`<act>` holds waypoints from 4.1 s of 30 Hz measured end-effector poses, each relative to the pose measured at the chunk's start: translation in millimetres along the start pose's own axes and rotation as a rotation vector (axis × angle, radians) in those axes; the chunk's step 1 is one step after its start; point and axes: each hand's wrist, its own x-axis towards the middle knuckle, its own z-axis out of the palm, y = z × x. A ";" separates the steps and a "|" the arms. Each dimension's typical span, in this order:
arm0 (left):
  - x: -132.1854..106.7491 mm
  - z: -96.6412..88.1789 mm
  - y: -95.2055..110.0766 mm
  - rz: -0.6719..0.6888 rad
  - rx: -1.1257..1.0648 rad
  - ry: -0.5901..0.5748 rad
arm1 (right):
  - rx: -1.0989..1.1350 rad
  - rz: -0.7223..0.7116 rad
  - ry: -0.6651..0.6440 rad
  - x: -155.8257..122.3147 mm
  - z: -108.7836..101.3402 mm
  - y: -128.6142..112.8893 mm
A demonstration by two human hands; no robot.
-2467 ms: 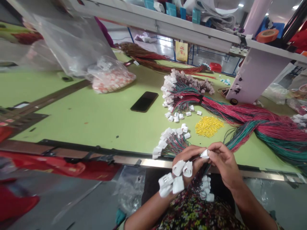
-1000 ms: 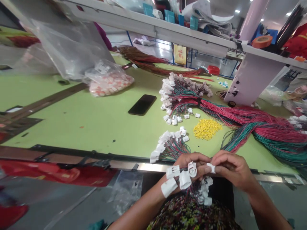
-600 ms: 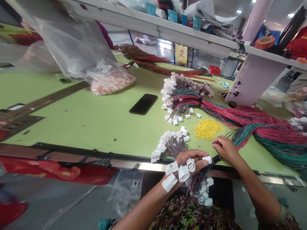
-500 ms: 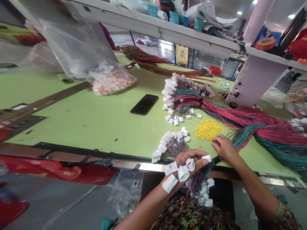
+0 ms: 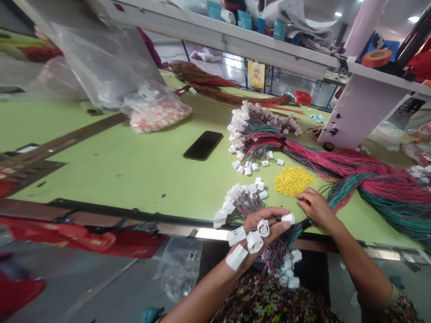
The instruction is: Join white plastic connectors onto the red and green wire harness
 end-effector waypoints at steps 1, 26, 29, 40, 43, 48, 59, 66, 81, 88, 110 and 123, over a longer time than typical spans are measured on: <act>0.0 0.2 0.3 0.007 -0.003 0.005 | 0.007 0.007 0.008 -2.6 0.1 0.3; -3.6 9.8 12.1 -0.020 0.016 0.082 | -0.006 0.098 0.026 9.5 3.5 -2.9; -4.3 9.8 12.8 -0.025 0.010 0.092 | 0.000 0.106 0.029 6.6 3.6 -4.2; -2.8 8.2 9.6 -0.001 0.020 0.095 | 0.026 0.093 0.028 4.3 5.2 -4.8; -2.5 5.7 7.6 -0.003 0.033 0.075 | 0.026 0.103 0.042 4.7 5.9 -4.7; -2.9 5.0 7.0 -0.004 0.060 0.075 | 0.024 0.101 0.041 3.6 6.2 -4.7; -3.4 4.9 7.1 -0.004 0.054 0.085 | 0.119 0.074 0.082 4.5 4.8 -7.7; -6.7 4.0 -3.9 0.155 0.157 0.149 | 0.484 -0.013 0.175 -22.5 -10.7 -61.9; -7.5 4.9 -4.2 0.509 0.261 0.118 | 0.335 -0.209 0.330 -58.7 -16.6 -101.9; -7.1 4.6 -8.0 0.575 0.253 0.105 | 0.342 -0.245 0.339 -57.5 -19.8 -101.8; -9.1 9.9 -9.5 0.719 0.398 0.180 | 1.100 0.317 0.209 -49.4 -1.4 -103.8; -1.2 11.2 -0.6 0.664 0.416 0.027 | 0.755 0.233 0.103 -55.5 -21.1 -92.6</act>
